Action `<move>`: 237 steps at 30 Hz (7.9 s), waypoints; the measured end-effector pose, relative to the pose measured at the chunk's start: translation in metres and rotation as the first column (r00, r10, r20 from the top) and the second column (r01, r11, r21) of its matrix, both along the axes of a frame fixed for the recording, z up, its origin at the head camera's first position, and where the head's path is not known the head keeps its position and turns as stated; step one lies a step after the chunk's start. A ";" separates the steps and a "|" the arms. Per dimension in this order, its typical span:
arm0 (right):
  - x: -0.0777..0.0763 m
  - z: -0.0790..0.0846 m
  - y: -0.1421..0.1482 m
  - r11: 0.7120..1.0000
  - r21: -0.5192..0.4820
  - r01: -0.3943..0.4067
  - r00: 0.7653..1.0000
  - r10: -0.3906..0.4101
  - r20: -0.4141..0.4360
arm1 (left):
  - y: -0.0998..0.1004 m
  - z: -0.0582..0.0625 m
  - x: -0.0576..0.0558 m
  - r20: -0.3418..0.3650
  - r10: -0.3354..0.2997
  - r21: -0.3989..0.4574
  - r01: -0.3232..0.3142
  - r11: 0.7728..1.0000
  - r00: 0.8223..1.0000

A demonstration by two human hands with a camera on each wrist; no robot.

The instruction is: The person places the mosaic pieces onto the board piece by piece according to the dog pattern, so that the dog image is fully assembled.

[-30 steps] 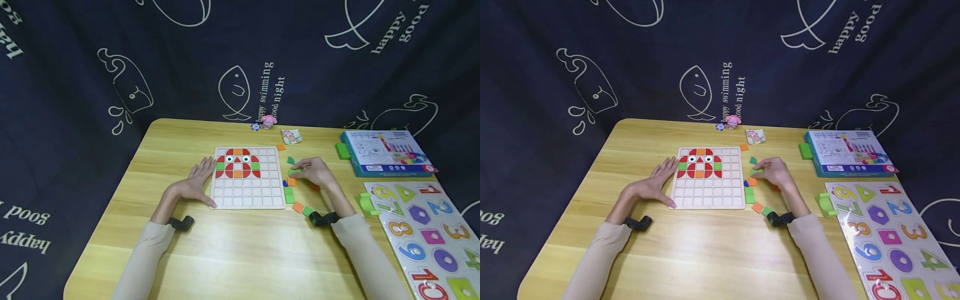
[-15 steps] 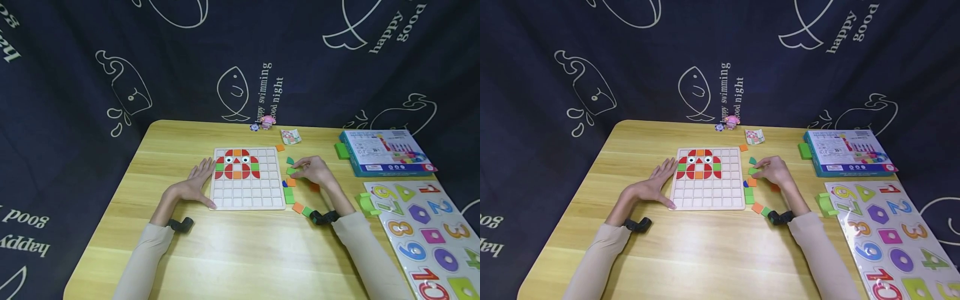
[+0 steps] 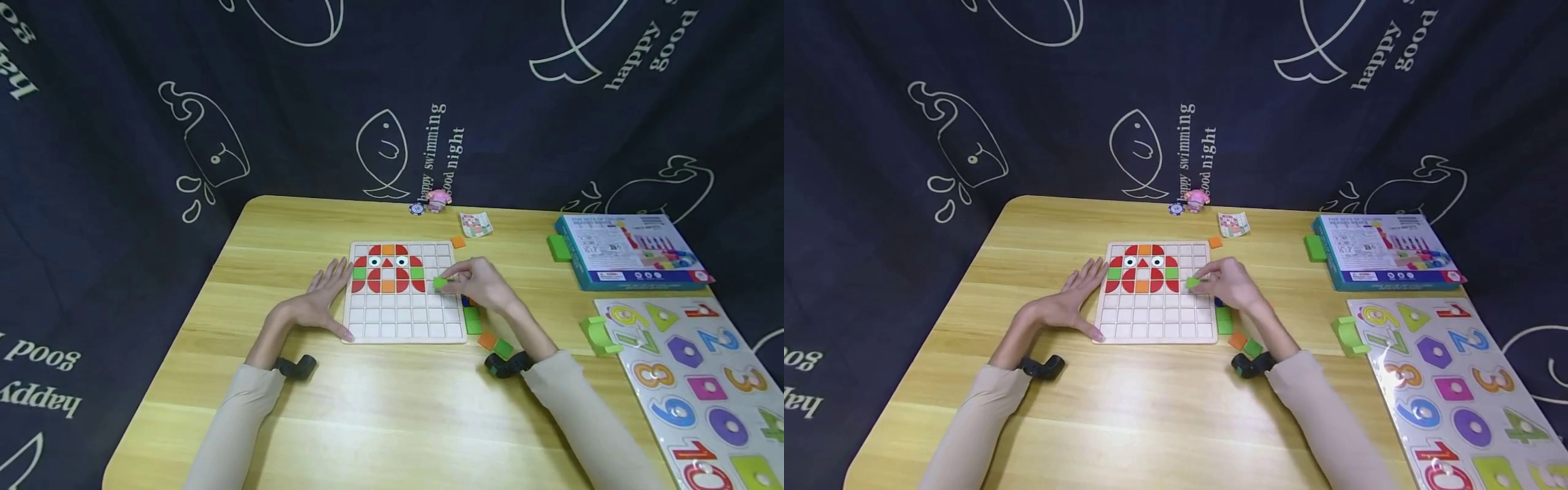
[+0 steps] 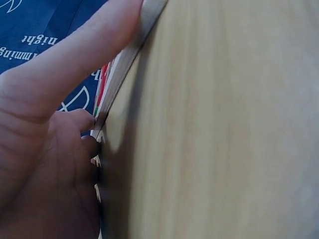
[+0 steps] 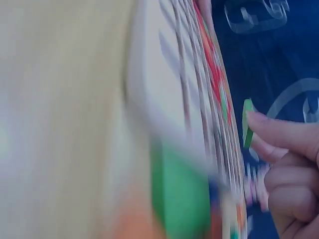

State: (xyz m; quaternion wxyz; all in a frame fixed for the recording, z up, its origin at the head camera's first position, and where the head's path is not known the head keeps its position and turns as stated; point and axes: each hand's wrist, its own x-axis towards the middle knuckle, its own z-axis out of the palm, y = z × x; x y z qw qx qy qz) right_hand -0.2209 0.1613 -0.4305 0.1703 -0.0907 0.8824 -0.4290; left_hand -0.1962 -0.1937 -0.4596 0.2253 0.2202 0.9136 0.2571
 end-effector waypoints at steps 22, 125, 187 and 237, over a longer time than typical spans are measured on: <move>0.017 -0.014 -0.081 0.999 -0.048 0.011 1.000 -0.011 0.001 | 0.000 0.001 0.001 -0.003 -0.002 -0.017 0.002 1.000 1.000; 0.034 -0.008 -0.060 0.983 -0.138 -0.121 0.988 0.133 0.080 | 0.001 0.001 -0.001 -0.019 -0.012 -0.015 0.011 1.000 1.000; 0.031 -0.009 0.053 0.997 0.071 0.029 0.999 -0.031 0.025 | 0.001 -0.001 0.000 -0.005 -0.001 -0.006 0.001 1.000 1.000; 0.040 -0.004 -0.036 0.984 -0.109 -0.142 0.988 0.147 0.043 | 0.000 -0.003 -0.001 -0.010 -0.008 -0.017 0.008 1.000 1.000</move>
